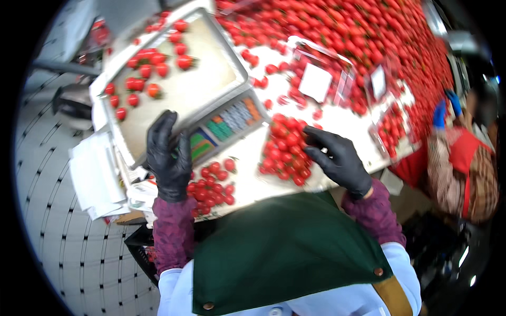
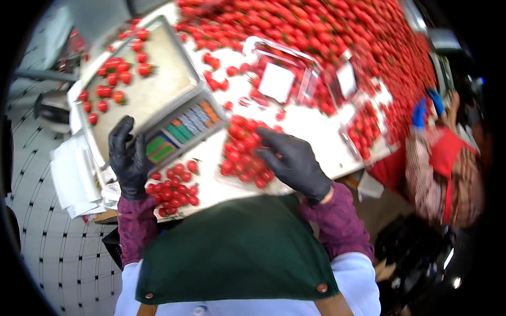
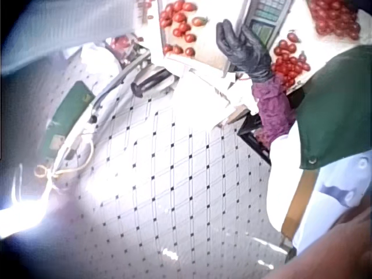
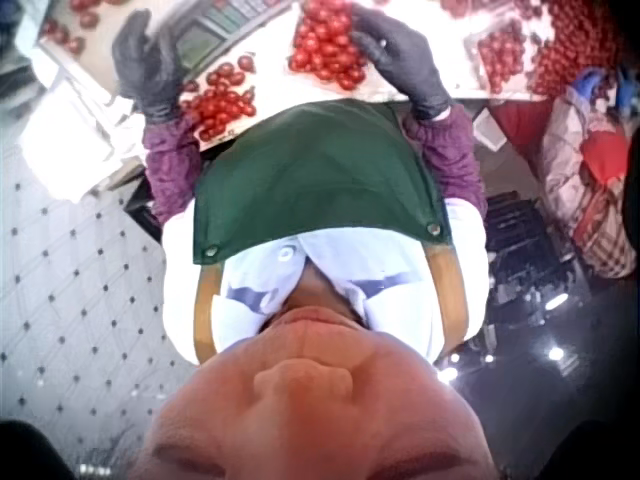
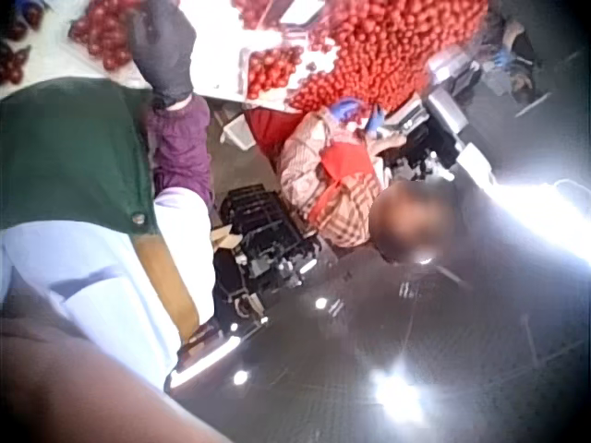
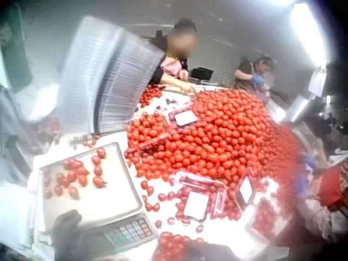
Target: The person places cherry tomatoes from a large pile into clear plastic containers, weighs them on a digital scale, and then seals the containers with lids. The person repeats this process multiple times, handling the tomatoes and containers by hand.
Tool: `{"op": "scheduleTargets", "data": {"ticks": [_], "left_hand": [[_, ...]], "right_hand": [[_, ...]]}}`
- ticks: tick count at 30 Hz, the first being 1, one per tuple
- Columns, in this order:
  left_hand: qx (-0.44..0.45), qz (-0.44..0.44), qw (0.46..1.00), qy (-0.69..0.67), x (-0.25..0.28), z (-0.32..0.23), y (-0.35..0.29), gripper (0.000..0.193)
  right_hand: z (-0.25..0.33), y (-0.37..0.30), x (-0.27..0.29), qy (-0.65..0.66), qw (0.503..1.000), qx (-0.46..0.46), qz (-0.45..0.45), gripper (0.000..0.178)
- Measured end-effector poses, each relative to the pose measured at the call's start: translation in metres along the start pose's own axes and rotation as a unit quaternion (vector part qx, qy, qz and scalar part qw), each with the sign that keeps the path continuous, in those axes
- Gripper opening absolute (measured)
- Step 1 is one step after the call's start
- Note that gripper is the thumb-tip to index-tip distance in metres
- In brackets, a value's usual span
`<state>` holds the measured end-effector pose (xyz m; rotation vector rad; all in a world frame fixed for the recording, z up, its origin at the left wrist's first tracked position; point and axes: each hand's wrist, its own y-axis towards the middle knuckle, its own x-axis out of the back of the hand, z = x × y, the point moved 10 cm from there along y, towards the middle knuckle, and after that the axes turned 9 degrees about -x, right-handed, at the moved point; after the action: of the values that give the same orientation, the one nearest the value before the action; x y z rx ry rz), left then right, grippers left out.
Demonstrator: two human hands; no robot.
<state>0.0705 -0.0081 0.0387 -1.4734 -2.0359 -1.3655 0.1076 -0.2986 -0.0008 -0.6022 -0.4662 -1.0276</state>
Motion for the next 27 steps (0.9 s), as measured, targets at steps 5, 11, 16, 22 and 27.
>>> {"op": "scheduleTargets", "data": {"ticks": [5, 11, 16, 22, 27], "left_hand": [[0.102, -0.080, 0.977, 0.167, 0.080, 0.121, 0.031, 0.052], [0.156, 0.052, 0.933, 0.319, 0.049, 0.201, 0.048, 0.076], [0.001, 0.076, 0.976, 0.206, -0.001, 0.149, 0.067, 0.063], [-0.011, 0.103, 0.992, 0.072, 0.028, 0.091, 0.050, 0.087], [0.146, 0.190, 0.966, 0.095, 0.017, 0.125, 0.030, 0.113]], "right_hand": [[0.085, 0.071, 0.006, -0.020, 0.981, 0.188, -0.031, 0.051], [0.168, 0.208, -0.055, -0.189, 0.943, 0.268, -0.058, 0.077], [0.201, 0.229, -0.116, -0.238, 0.902, 0.356, -0.057, 0.070], [0.197, 0.191, -0.093, -0.133, 0.925, 0.354, 0.030, 0.074], [0.174, 0.193, -0.098, -0.279, 0.936, 0.204, 0.070, 0.089]]}}
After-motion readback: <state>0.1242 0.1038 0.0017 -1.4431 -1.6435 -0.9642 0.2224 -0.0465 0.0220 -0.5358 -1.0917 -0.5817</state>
